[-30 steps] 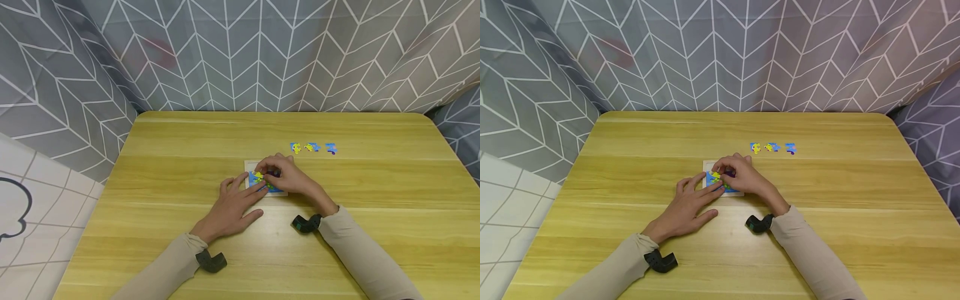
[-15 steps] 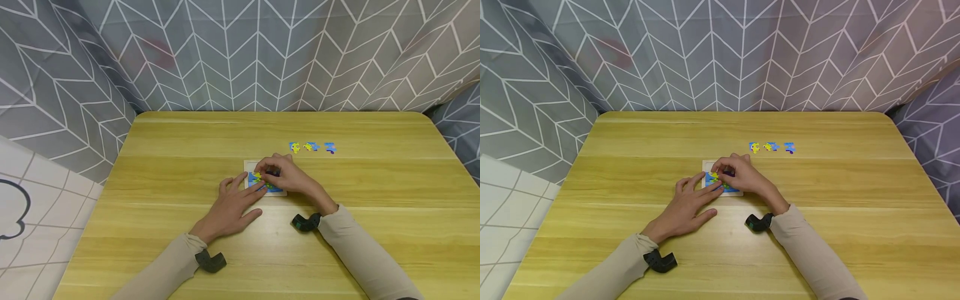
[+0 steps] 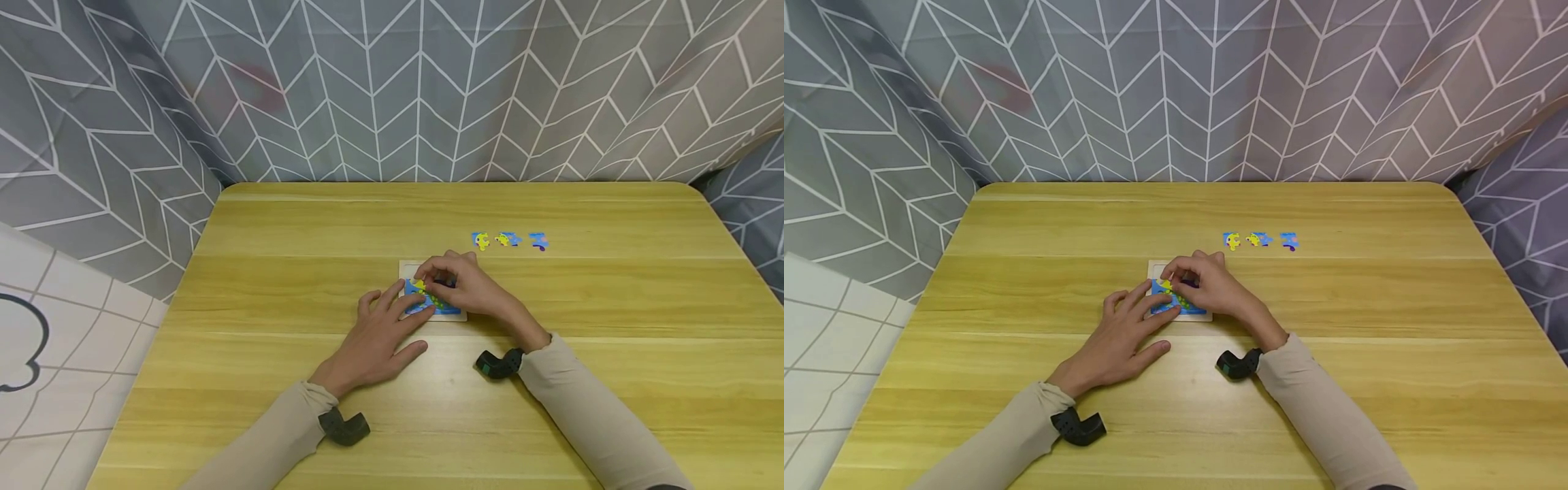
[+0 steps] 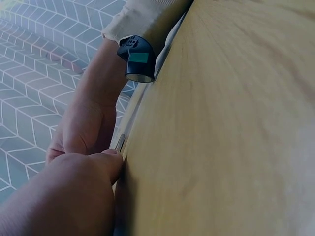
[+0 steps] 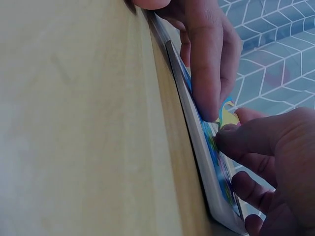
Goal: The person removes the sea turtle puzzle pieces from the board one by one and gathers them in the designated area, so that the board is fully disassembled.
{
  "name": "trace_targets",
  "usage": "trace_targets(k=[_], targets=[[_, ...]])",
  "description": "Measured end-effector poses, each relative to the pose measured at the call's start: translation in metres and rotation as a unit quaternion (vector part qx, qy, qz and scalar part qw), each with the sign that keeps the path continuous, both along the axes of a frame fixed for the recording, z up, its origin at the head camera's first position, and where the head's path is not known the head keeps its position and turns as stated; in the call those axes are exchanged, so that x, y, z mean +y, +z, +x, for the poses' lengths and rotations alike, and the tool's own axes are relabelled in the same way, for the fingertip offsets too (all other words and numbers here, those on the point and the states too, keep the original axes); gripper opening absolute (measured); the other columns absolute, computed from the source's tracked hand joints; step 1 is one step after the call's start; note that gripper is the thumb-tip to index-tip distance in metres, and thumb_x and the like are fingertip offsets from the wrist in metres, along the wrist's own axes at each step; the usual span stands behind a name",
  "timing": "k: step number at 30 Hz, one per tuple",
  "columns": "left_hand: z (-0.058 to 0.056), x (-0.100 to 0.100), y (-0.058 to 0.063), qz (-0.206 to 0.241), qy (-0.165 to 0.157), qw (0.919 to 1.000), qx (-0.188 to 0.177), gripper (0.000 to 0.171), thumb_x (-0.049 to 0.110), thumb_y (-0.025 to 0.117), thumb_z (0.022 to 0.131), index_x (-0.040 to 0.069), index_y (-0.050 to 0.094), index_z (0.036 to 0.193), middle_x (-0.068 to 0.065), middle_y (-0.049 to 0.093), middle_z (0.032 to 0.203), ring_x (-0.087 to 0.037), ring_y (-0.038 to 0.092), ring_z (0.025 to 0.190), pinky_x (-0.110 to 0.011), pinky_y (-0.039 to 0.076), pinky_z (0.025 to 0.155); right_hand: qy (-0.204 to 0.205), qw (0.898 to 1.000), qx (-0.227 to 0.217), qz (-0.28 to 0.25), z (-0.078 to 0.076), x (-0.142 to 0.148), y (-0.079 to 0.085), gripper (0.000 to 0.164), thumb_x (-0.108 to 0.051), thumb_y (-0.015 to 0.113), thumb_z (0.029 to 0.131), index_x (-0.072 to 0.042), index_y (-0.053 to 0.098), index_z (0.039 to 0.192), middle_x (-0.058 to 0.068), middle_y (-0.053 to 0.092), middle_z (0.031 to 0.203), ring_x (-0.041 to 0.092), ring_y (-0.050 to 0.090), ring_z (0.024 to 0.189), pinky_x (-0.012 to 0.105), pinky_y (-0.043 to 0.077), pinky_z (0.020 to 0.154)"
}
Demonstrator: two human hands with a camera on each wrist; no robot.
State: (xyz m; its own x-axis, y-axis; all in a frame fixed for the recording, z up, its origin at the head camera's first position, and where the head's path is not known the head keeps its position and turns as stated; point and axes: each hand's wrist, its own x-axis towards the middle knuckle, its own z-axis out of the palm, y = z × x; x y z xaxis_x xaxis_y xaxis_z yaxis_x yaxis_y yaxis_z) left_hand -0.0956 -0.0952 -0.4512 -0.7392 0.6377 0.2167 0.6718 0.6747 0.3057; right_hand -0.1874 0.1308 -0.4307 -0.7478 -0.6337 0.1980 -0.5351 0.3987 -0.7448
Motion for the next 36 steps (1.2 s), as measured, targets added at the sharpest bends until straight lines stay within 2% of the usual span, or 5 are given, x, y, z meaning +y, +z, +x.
trace_targets(k=[11, 17, 23, 32, 36], targets=[[-0.001, 0.0011, 0.0003, -0.01, 0.005, 0.9999, -0.006, 0.051, 0.046, 0.047, 0.105, 0.026, 0.05, 0.152, 0.001, 0.048, 0.155, -0.035, 0.024, 0.156, -0.061, 0.022, 0.114, 0.015, 1.0, 0.015, 0.009, -0.0001, 0.0038, -0.0003, 0.022, -0.006, 0.076, 0.09, -0.017, 0.073, 0.109, -0.005, 0.07, 0.089, 0.016, 0.053, 0.086, 0.043, 0.027, 0.087], [-0.0009, 0.0016, 0.0012, -0.002, 0.003, 1.0, -0.005, 0.05, 0.044, 0.048, 0.105, 0.025, 0.051, 0.151, 0.001, 0.05, 0.153, -0.036, 0.025, 0.155, -0.062, 0.022, 0.113, 0.024, 0.999, 0.024, 0.013, 0.0005, 0.0031, 0.0016, 0.024, -0.006, 0.077, 0.089, -0.018, 0.074, 0.109, -0.006, 0.07, 0.092, 0.017, 0.053, 0.084, 0.044, 0.021, 0.088], [-0.0011, 0.002, 0.0011, 0.002, 0.005, 1.0, -0.005, 0.049, 0.043, 0.05, 0.105, 0.024, 0.053, 0.15, 0.001, 0.052, 0.153, -0.036, 0.025, 0.155, -0.062, 0.023, 0.113, 0.019, 0.999, 0.043, 0.016, 0.001, 0.0027, 0.0011, 0.024, -0.006, 0.077, 0.089, -0.017, 0.075, 0.11, -0.005, 0.071, 0.091, 0.016, 0.054, 0.083, 0.043, 0.02, 0.087], [-0.0011, 0.0026, 0.0008, 0.007, 0.005, 1.0, -0.001, 0.049, 0.044, 0.051, 0.105, 0.024, 0.054, 0.149, 0.0, 0.052, 0.152, -0.038, 0.027, 0.154, -0.061, 0.024, 0.112, 0.002, 0.996, 0.092, -0.019, -0.0005, 0.0011, -0.0029, 0.026, -0.005, 0.075, 0.09, -0.016, 0.077, 0.113, -0.007, 0.07, 0.083, 0.011, 0.05, 0.079, 0.041, 0.02, 0.083], [-0.0016, 0.0026, 0.0003, 0.017, 0.004, 0.9998, 0.008, 0.049, 0.042, 0.053, 0.104, 0.024, 0.054, 0.149, -0.001, 0.053, 0.151, -0.038, 0.028, 0.153, -0.061, 0.025, 0.111, -0.004, 0.996, 0.087, -0.024, -0.0013, 0.0026, -0.0031, 0.028, -0.004, 0.073, 0.09, -0.013, 0.076, 0.116, -0.005, 0.069, 0.085, 0.012, 0.054, 0.081, 0.041, 0.022, 0.085]])
